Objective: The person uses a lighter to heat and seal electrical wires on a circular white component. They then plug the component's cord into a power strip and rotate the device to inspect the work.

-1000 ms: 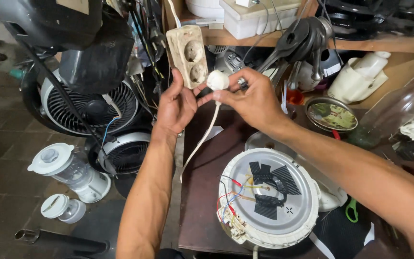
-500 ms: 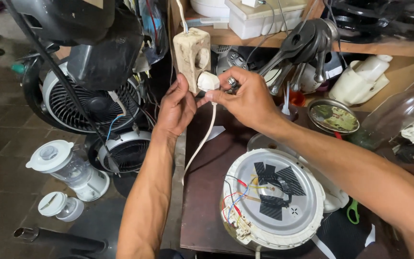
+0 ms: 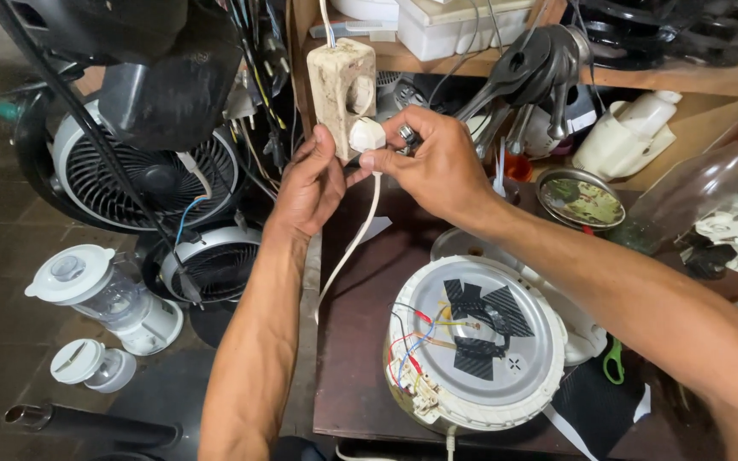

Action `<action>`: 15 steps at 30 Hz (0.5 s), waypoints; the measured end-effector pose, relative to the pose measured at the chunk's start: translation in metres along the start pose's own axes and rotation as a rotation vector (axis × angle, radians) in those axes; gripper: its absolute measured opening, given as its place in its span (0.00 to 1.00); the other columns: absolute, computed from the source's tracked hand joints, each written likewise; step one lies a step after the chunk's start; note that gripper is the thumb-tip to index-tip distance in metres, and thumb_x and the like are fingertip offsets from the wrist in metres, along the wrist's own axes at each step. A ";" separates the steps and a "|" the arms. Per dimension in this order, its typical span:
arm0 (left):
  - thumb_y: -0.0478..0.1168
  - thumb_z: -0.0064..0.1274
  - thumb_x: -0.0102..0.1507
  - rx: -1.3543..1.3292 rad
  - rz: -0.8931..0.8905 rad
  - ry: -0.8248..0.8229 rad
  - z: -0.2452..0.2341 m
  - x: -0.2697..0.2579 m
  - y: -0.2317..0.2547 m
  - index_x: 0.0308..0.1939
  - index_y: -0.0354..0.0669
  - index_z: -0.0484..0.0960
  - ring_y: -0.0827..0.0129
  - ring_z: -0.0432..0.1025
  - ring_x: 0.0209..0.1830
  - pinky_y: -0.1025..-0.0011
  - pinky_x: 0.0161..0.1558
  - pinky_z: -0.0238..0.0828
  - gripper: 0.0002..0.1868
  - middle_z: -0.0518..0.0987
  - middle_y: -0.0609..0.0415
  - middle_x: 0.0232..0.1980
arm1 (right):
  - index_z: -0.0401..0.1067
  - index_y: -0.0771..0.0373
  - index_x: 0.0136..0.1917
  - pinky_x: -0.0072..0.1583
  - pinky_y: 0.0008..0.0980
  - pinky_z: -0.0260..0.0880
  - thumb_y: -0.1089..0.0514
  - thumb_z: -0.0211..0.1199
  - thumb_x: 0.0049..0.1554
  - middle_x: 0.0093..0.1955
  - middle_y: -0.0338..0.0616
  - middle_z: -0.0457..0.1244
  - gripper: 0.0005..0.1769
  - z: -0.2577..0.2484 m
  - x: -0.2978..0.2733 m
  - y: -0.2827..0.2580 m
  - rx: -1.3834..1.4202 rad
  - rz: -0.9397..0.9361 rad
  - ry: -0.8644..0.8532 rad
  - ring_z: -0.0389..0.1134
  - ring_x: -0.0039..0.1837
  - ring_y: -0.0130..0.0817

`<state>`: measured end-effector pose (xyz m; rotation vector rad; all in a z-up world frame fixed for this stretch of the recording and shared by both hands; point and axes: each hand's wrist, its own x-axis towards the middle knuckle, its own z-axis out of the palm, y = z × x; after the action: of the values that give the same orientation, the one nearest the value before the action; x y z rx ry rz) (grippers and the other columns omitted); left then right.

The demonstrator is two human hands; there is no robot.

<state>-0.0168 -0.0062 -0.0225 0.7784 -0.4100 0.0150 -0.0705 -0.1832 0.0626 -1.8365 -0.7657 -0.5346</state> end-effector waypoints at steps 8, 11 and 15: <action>0.60 0.50 0.65 0.017 -0.038 -0.147 0.023 -0.011 0.022 0.63 0.46 0.73 0.64 0.73 0.58 0.49 0.65 0.65 0.30 0.79 0.53 0.58 | 0.71 0.61 0.42 0.48 0.24 0.62 0.49 0.81 0.45 0.39 0.37 0.62 0.23 -0.010 0.016 0.018 0.018 0.064 -0.118 0.61 0.45 0.26; 0.55 0.47 0.68 -0.109 -0.056 -0.242 0.017 -0.008 0.018 0.70 0.42 0.67 0.63 0.67 0.69 0.60 0.72 0.61 0.31 0.72 0.50 0.69 | 0.65 0.61 0.57 0.64 0.29 0.60 0.42 0.80 0.38 0.56 0.41 0.63 0.41 -0.014 0.022 0.006 -0.002 0.155 -0.184 0.63 0.60 0.33; 0.57 0.46 0.67 -0.195 -0.124 -0.275 0.028 -0.009 0.017 0.70 0.38 0.67 0.51 0.70 0.65 0.42 0.62 0.71 0.34 0.74 0.43 0.66 | 0.71 0.61 0.56 0.32 0.19 0.66 0.54 0.79 0.38 0.41 0.40 0.69 0.33 -0.011 0.028 -0.022 0.284 0.417 -0.347 0.65 0.35 0.22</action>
<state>-0.0380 -0.0121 0.0035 0.6127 -0.6135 -0.2466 -0.0669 -0.1801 0.0993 -1.7701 -0.6196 0.1594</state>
